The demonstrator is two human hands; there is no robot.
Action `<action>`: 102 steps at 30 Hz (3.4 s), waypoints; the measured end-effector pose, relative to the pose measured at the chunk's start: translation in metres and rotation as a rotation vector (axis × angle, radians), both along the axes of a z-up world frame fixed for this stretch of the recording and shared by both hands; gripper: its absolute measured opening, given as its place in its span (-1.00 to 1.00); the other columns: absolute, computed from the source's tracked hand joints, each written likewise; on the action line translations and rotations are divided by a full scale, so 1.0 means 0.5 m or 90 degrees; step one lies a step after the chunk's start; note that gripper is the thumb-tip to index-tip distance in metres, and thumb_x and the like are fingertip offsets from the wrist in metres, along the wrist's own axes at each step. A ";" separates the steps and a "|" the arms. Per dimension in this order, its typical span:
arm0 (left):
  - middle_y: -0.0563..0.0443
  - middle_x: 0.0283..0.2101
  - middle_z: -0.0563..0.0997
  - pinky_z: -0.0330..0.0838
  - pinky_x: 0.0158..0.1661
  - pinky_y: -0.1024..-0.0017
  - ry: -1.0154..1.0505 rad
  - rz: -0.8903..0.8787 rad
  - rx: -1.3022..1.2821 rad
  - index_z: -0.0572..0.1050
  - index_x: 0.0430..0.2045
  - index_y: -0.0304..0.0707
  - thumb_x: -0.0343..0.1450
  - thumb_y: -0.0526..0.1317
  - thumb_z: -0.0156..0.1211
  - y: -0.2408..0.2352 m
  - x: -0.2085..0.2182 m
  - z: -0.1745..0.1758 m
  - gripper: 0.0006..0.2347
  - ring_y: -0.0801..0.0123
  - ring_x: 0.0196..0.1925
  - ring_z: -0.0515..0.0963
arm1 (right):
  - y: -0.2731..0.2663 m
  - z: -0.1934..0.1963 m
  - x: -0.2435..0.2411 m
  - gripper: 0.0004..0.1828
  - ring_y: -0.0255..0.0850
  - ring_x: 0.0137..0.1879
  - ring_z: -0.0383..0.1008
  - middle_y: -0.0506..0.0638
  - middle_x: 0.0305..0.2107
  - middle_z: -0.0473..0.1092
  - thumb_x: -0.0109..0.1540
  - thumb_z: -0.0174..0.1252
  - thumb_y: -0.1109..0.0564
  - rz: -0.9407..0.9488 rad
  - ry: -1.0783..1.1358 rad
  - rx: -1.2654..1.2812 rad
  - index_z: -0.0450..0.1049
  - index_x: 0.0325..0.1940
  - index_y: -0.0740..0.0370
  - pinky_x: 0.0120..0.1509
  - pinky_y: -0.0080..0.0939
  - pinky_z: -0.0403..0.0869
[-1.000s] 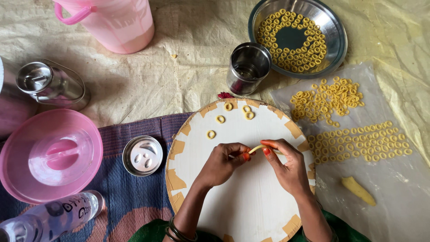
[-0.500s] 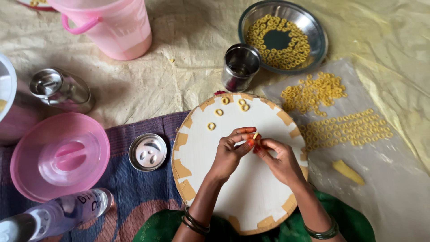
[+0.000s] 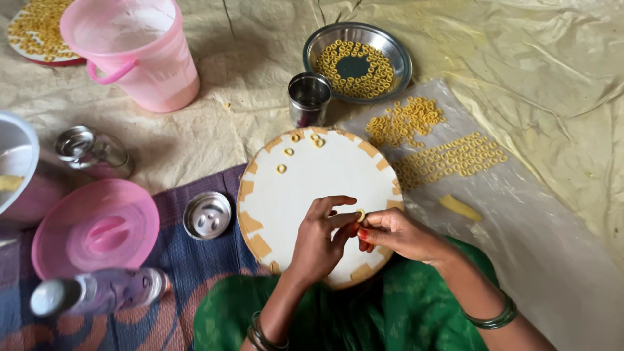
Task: The person rolls small pieces of yellow dough into thin ropes on a round board, then pinches and joins the ends to form small rings. They place the finished rings onto a plastic sheet and into a metal bowl. The process is repeated continuously throughout the clip.
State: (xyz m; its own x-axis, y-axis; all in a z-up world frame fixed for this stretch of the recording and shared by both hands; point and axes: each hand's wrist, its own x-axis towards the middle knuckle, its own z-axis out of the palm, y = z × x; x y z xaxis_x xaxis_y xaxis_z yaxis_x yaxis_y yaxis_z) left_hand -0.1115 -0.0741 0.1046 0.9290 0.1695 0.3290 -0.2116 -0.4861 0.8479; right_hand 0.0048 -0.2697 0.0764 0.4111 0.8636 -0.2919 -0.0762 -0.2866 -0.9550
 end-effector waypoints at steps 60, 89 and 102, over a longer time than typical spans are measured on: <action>0.20 -0.20 0.66 0.45 0.01 0.50 0.151 0.151 -0.874 0.64 -0.13 -0.26 0.44 -0.31 0.21 0.104 0.246 -0.235 -0.82 0.60 -0.17 0.53 | 0.092 -0.293 0.226 -0.70 -0.22 -0.19 0.52 0.04 -0.34 0.52 0.31 0.16 0.11 -0.348 0.213 0.180 0.56 -0.02 0.43 0.00 -0.19 0.48; -0.18 0.08 0.59 0.48 0.01 0.21 0.128 0.390 0.181 0.69 -0.23 -0.36 0.25 -0.41 0.33 0.131 0.232 -0.225 -0.77 0.00 0.09 0.50 | 0.103 -0.254 0.206 -0.60 -0.31 -0.28 0.41 -0.05 -0.45 0.43 0.39 0.12 0.07 -0.343 0.046 0.152 0.55 0.17 0.42 -0.06 -0.26 0.43; -0.09 -0.18 0.72 0.62 -0.23 0.38 0.177 -0.019 -0.129 0.67 -0.16 -0.23 0.38 -0.30 0.32 0.066 0.236 -0.180 -0.82 0.28 -0.27 0.72 | 0.106 -0.105 0.183 -0.25 -0.34 -0.19 0.44 -0.07 -0.35 0.48 0.27 0.15 0.15 -0.140 -0.114 0.002 0.10 0.53 0.12 -0.05 -0.27 0.47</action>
State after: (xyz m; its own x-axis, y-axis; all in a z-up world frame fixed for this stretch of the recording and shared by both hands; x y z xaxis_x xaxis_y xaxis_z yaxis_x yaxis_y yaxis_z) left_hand 0.0063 -0.0411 0.0146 0.9840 0.1767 0.0243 0.0301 -0.2993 0.9537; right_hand 0.0961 -0.2166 0.0241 0.6338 0.7486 -0.1945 0.0339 -0.2781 -0.9599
